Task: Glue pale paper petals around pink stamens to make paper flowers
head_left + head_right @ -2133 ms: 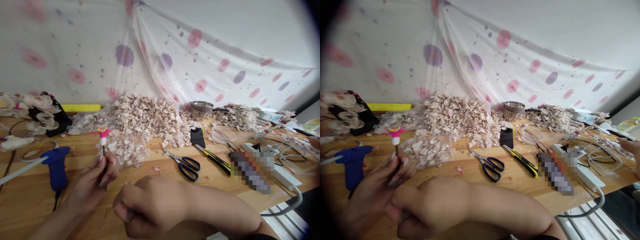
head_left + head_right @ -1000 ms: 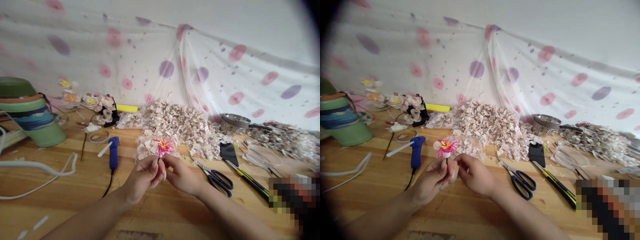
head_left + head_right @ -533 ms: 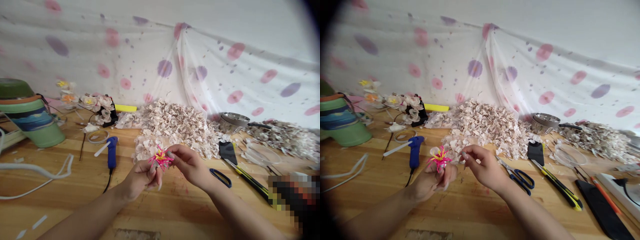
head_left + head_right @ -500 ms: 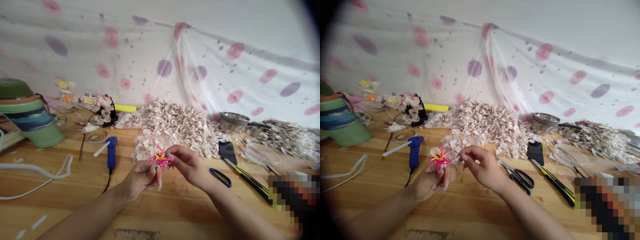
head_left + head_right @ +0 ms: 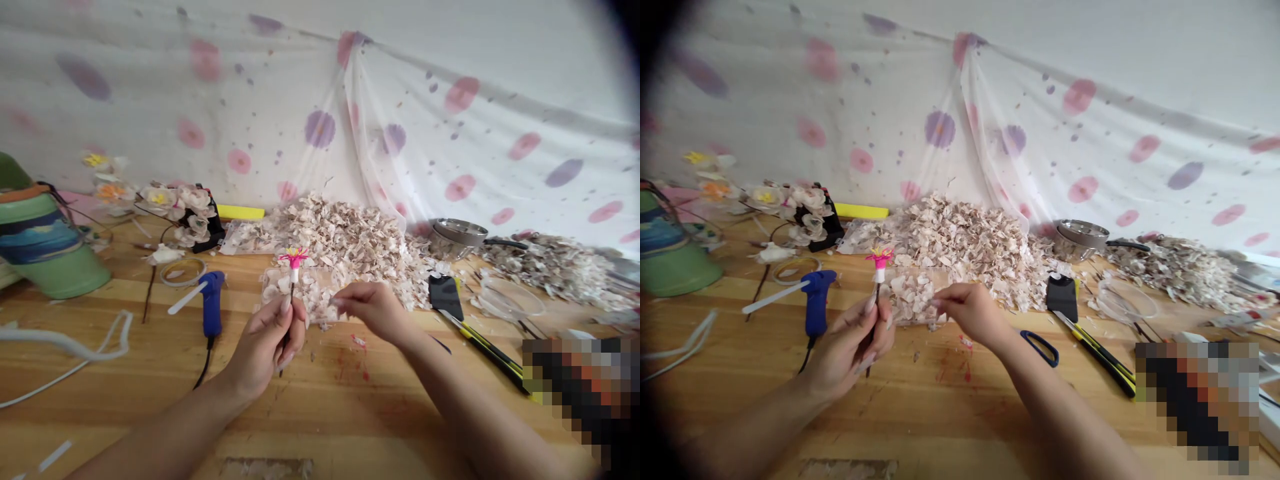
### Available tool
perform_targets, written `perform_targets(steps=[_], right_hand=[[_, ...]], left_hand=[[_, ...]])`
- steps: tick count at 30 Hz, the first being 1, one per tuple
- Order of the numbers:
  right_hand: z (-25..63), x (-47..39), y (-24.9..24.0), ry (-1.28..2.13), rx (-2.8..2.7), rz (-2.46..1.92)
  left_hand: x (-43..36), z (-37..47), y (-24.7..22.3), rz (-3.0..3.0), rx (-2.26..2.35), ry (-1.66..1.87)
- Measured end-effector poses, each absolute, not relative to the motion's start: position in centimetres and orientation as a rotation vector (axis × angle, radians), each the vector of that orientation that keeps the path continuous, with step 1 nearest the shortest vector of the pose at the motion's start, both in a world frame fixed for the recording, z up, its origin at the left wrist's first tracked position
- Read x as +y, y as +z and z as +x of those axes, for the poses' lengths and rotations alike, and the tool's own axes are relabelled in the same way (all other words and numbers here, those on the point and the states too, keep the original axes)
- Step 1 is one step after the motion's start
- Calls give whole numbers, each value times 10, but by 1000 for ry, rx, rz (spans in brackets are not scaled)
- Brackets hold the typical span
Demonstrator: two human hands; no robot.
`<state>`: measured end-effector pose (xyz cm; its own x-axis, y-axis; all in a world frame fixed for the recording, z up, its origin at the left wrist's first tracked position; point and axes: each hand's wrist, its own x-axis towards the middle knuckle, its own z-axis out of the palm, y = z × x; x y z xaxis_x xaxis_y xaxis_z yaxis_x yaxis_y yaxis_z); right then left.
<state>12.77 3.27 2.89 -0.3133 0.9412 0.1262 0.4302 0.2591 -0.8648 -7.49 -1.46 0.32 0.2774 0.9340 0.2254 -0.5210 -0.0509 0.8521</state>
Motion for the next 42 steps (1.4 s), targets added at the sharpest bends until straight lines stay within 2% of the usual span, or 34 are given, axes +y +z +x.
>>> perform_targets(steps=[4, 9, 12, 19, 24, 27, 42], right_hand=[[106, 28, 3, 1077, -2006, -1235], [74, 9, -13, 966, -2082, -996], [58, -4, -17, 900, -2069, -944], [87, 37, -12, 643, -2172, -1049], [137, 77, -7, 607, -2153, -1375], [146, 84, -9, 598, -2189, -1454], [129, 87, -23, 626, -2195, -1531]], left_hand=[[-20, -77, 3, 1084, 475, 1268], [-35, -74, 7, 1254, 335, 642], [-43, -68, 8, 1252, 370, 507], [-39, -64, 4, 1166, 421, 614], [-28, -68, 5, 1075, 688, 1045], [-20, -70, 4, 1040, 832, 1189], [-11, -70, -4, 1055, 986, 1186]])
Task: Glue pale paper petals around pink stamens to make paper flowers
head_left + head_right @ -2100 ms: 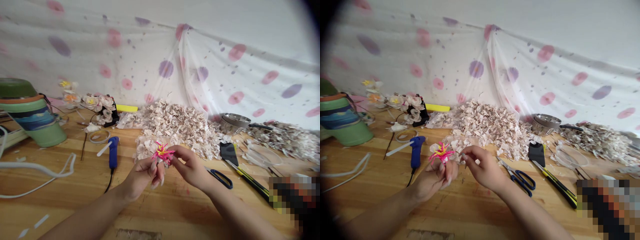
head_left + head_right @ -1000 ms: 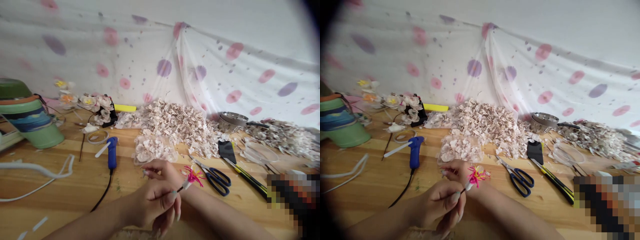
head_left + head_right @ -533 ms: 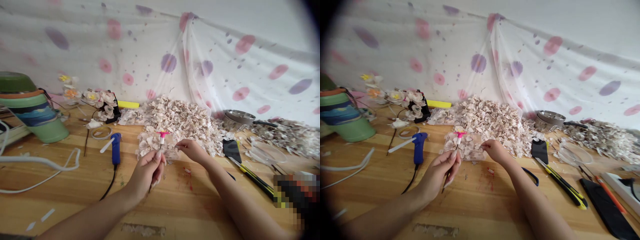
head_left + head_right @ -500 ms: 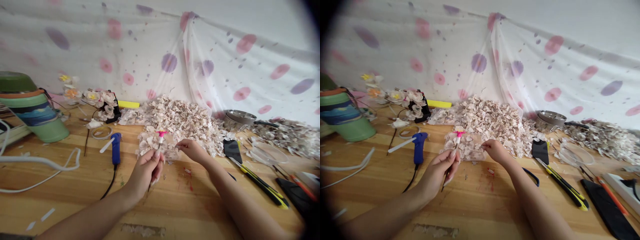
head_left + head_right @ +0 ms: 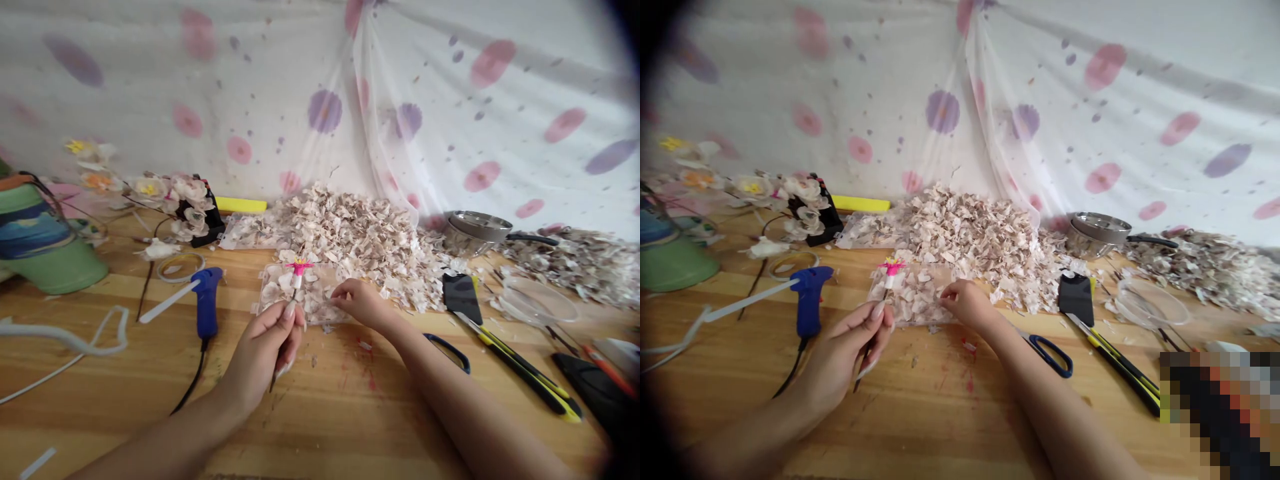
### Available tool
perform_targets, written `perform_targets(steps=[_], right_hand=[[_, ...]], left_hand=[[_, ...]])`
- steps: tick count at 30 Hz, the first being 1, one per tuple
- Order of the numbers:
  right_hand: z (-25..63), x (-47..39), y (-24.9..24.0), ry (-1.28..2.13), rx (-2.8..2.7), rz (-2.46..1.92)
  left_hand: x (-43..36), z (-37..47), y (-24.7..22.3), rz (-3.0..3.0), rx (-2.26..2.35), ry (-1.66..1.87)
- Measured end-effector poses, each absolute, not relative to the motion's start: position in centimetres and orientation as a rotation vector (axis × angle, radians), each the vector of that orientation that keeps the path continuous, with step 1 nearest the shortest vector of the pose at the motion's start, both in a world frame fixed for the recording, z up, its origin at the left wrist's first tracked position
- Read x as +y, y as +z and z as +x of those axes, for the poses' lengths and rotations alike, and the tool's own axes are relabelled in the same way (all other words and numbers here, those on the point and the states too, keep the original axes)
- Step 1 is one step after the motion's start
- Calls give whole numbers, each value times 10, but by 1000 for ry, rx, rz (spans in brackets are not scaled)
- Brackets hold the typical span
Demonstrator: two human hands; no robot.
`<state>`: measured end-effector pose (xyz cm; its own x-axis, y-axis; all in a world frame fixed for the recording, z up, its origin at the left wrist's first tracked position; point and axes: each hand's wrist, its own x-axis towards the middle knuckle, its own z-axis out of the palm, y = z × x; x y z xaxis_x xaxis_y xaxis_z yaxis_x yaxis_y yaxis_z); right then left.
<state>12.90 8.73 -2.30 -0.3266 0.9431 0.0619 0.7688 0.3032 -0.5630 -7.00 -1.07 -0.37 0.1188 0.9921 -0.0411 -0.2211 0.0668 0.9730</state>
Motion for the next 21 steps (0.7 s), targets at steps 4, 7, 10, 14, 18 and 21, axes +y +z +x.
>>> perform_targets(steps=[4, 7, 10, 14, 18, 21], right_hand=[[128, 88, -22, 669, -2123, -1534], [130, 88, -18, 718, -2060, -1519], [132, 87, -14, 760, -1981, -1504], [130, 85, -12, 825, -1882, -1485], [123, 78, -6, 963, -1827, -1406], [117, 69, 2, 1074, -1801, -1330]], left_hand=[[-10, -69, -5, 1071, 1003, 1158], [-10, -68, -5, 1064, 1016, 1150], [-9, -68, -4, 1044, 1037, 1149], [-8, -68, -3, 1068, 1064, 1171], [-4, -66, -5, 1202, 1135, 1233], [2, -67, -9, 1206, 1213, 1250]])
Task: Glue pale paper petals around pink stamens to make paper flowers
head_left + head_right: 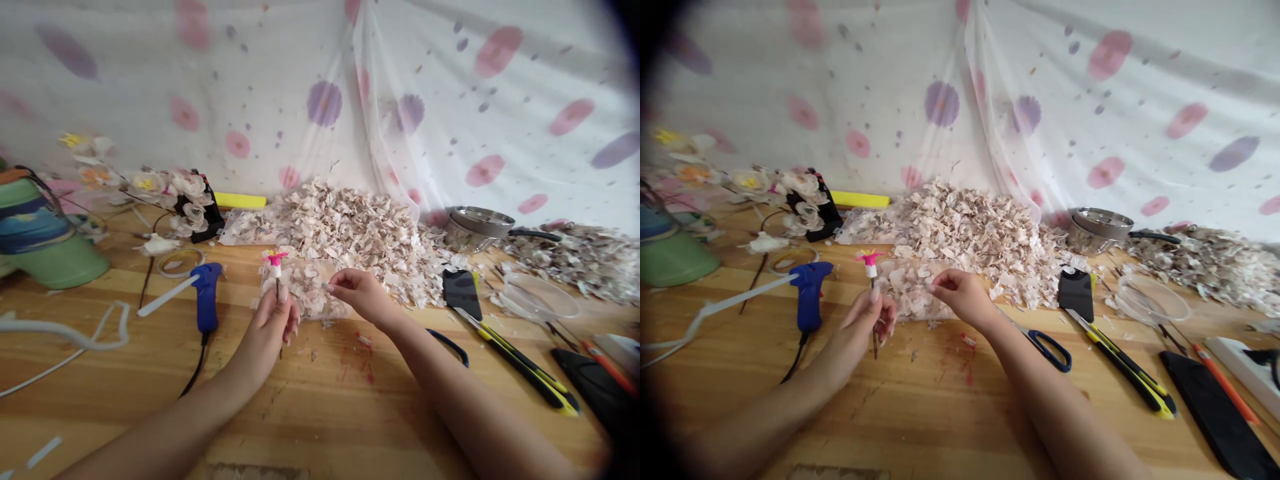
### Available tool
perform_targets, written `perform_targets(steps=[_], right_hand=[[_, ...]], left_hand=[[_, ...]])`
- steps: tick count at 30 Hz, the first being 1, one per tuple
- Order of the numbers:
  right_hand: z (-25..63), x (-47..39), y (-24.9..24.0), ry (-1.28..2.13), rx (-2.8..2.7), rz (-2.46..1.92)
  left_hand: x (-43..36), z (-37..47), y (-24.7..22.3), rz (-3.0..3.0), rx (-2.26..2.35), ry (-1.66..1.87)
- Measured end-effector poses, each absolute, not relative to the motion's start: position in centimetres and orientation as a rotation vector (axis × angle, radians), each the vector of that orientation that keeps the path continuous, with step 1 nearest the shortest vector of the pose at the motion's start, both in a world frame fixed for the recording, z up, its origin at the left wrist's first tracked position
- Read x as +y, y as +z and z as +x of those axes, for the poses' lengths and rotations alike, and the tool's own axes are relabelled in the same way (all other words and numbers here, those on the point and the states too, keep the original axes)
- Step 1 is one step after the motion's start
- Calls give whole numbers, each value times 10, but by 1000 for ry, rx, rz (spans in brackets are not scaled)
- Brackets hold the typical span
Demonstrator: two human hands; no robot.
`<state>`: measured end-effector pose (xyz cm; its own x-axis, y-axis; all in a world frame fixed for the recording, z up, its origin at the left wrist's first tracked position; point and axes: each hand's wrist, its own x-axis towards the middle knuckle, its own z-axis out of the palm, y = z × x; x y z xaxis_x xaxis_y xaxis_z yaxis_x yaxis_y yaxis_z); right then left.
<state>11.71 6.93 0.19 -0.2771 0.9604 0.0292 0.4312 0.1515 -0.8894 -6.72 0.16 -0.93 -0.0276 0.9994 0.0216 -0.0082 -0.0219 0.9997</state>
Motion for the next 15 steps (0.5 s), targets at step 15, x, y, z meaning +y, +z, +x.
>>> perform_targets(steps=[15], right_hand=[[119, 50, 13, 1228, -2096, -1156]], left_hand=[[3, -69, -18, 1415, 1123, 1071]])
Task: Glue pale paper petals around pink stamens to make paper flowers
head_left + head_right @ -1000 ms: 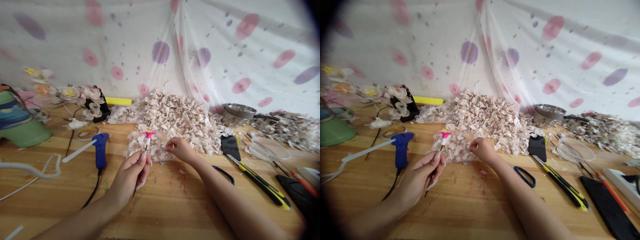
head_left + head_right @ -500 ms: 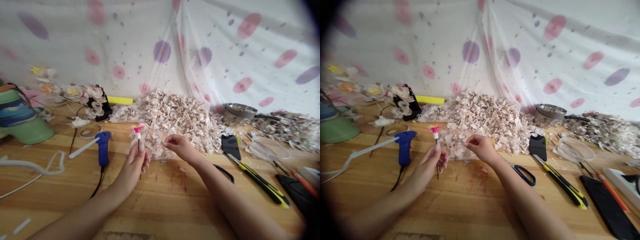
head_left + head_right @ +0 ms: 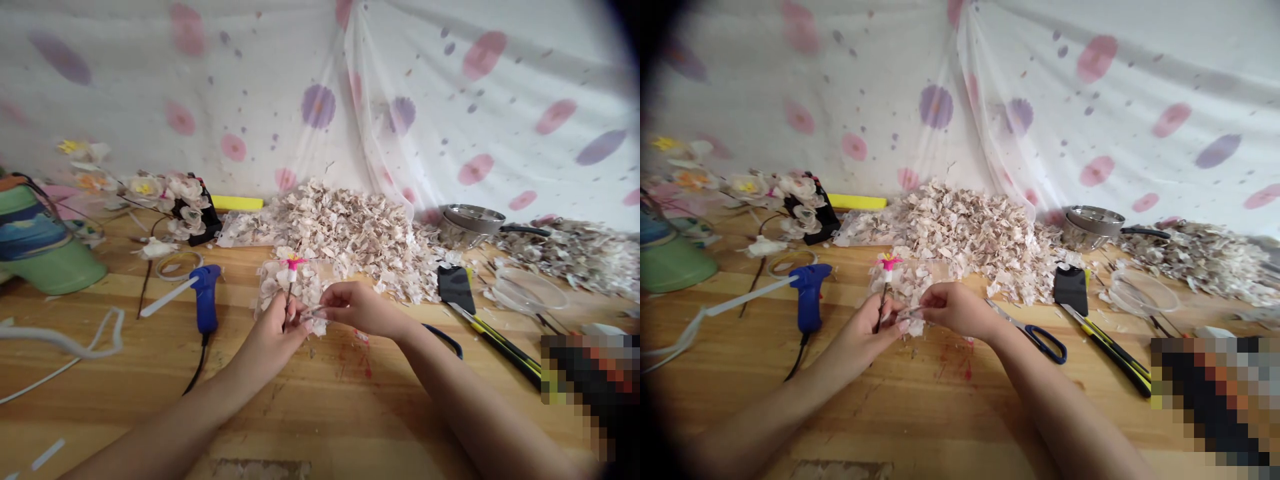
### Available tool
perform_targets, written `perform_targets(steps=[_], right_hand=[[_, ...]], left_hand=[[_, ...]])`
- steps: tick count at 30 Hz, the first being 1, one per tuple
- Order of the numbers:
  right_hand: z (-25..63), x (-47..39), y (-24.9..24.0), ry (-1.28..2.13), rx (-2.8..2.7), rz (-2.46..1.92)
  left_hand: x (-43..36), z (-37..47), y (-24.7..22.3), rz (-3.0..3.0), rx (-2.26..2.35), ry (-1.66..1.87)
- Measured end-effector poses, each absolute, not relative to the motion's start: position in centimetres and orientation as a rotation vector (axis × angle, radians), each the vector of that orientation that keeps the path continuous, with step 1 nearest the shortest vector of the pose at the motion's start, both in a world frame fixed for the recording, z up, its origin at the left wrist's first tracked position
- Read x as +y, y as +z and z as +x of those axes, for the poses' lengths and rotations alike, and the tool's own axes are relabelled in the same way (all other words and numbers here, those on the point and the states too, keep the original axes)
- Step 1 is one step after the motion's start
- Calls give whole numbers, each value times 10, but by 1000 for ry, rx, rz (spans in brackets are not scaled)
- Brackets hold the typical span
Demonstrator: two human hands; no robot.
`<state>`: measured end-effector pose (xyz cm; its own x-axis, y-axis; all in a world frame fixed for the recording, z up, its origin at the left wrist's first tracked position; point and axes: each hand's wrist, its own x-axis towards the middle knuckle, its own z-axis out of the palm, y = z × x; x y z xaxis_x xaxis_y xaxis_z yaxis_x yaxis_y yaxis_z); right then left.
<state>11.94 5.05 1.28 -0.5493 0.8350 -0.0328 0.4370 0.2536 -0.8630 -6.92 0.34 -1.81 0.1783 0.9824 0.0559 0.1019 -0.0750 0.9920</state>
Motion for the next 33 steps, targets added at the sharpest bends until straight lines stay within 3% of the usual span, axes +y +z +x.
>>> perform_targets(steps=[4, 8, 14, 20, 33], right_hand=[[149, 55, 39, 868, -2182, -1361], [198, 58, 69, 635, -1791, -1505], [229, 51, 88, 608, -1596, -1377], [209, 51, 83, 710, -1708, -1411], [191, 39, 65, 858, -1876, -1316]], left_hand=[[-1, -68, -19, 1437, 1083, 925], [-9, -68, -18, 1709, 1157, 728], [-13, -65, -21, 2316, 1190, 410], [-7, -62, -30, 2455, 1054, 301], [9, -67, -32, 2456, 1050, 553]])
